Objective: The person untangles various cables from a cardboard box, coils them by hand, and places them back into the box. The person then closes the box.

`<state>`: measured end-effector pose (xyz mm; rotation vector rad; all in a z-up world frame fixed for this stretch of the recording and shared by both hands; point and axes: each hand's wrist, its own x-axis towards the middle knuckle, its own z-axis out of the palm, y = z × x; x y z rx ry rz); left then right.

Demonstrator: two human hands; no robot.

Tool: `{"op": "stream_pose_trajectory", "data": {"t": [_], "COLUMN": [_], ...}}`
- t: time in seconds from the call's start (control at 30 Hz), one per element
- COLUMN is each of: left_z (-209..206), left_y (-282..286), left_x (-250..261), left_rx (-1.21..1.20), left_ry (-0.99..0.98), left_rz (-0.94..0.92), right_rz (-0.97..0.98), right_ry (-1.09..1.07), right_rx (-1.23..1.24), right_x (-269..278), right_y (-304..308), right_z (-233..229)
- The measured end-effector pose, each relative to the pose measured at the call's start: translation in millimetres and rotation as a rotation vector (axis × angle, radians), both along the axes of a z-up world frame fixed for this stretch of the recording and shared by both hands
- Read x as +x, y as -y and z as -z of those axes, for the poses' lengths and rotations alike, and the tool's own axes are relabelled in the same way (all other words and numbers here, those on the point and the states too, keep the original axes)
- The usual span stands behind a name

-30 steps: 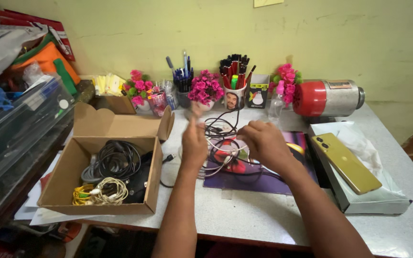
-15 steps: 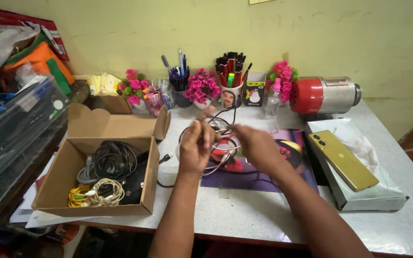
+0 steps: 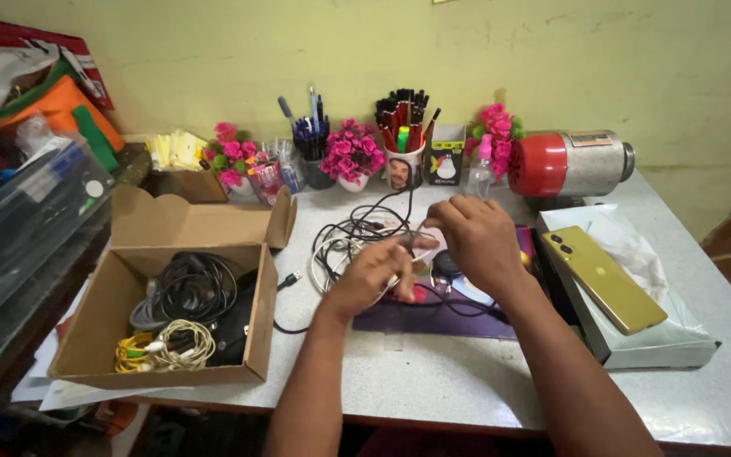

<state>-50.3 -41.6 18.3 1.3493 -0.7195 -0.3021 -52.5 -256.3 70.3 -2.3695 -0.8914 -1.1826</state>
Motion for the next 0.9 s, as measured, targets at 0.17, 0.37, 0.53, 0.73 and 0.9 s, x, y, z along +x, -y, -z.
{"op": "stream_pose_trajectory", "data": {"t": [0.17, 0.37, 0.53, 0.73, 0.9], "left_z": [-10, 9, 28, 6, -3], "left_y": [-9, -10, 3, -11, -14], "left_x": [-2, 29, 27, 0, 11], "left_rx": [-0.676, -0.016, 0.373, -0.33, -0.865], "left_ry": [-0.078, 0.219, 0.36, -0.071, -0.013], "left_rz": [0.011, -0.855, -0.522, 0.193, -0.034], "right_rz": [-0.066, -0.078, 0.024, 0.153, 0.038], "right_ry": [-0.462, -0.507, -0.013, 0.033, -0.454], "right_rx": [0.034, -0.2, -0.218, -0.12, -0.191], "right_x": [2, -7, -11, 2, 10], "right_y": [-22, -28, -12, -2, -22], "right_z": [18, 23, 2, 11, 30]}}
